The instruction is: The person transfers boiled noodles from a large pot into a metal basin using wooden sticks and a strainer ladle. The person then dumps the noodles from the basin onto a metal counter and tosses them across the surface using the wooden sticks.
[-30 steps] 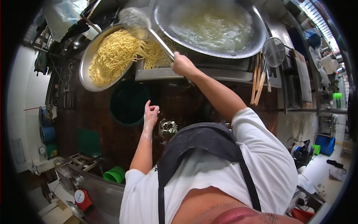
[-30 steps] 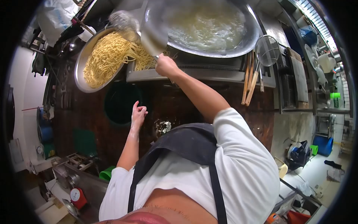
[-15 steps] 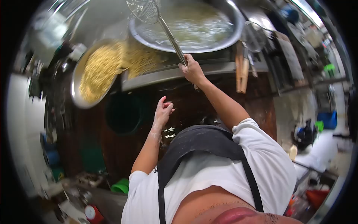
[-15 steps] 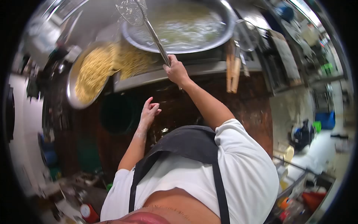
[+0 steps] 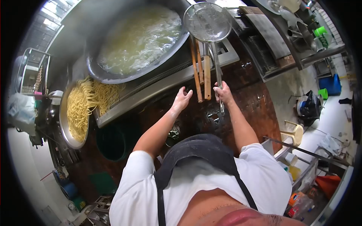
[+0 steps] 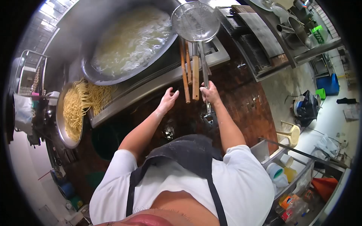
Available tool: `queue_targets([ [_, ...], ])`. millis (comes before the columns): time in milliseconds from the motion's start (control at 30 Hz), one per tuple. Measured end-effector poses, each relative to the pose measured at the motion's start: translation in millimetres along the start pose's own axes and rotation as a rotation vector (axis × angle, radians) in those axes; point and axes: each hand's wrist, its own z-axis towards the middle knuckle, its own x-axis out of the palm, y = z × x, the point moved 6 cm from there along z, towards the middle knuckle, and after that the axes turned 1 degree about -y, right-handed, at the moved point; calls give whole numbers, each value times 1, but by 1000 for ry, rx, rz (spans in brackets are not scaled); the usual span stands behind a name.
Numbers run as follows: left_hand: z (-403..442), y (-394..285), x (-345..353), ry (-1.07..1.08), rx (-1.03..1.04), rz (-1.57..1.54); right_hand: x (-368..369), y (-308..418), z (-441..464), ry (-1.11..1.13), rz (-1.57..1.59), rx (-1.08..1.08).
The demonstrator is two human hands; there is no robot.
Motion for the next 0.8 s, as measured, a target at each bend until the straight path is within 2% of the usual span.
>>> queue_targets([
  [33,9,-27,7,-123,95,65,-3,-5,5,1,30,28],
  [67,4,-69,9,-64,46,-7,-1,-9,10,3,60,57],
  [133,16,-93,30,-153,96,86,-2,-25,29,-7,110,57],
  [200,22,-100,48,-128,-34,133,-7,-47,52,-64,-107,15],
  [267,34,-84,64,-117,-209,182,-10,-56,66,-105,-356,134],
  [300,45,-68,74,-55,-218,125,-9,-55,69,-150,-450,176],
  [400,51,-64,83,-21,-92,108,-18,-59,84,-220,-684,251],
  [433,46,-70,81,-34,-160,137,-22,-65,89,-231,-753,269],
  [533,30,-125,70,-218,113,462,-27,-79,94,-223,-865,144],
  [600,26,-134,83,-224,236,469,-30,-93,99,-175,-591,2],
  [633,27,-133,92,-147,203,472,-30,-89,99,-150,-456,-68],
  [733,36,-119,108,-32,160,427,-34,-90,100,-181,-208,22],
  [800,42,-110,113,23,156,365,-35,-73,91,-182,-204,129],
])
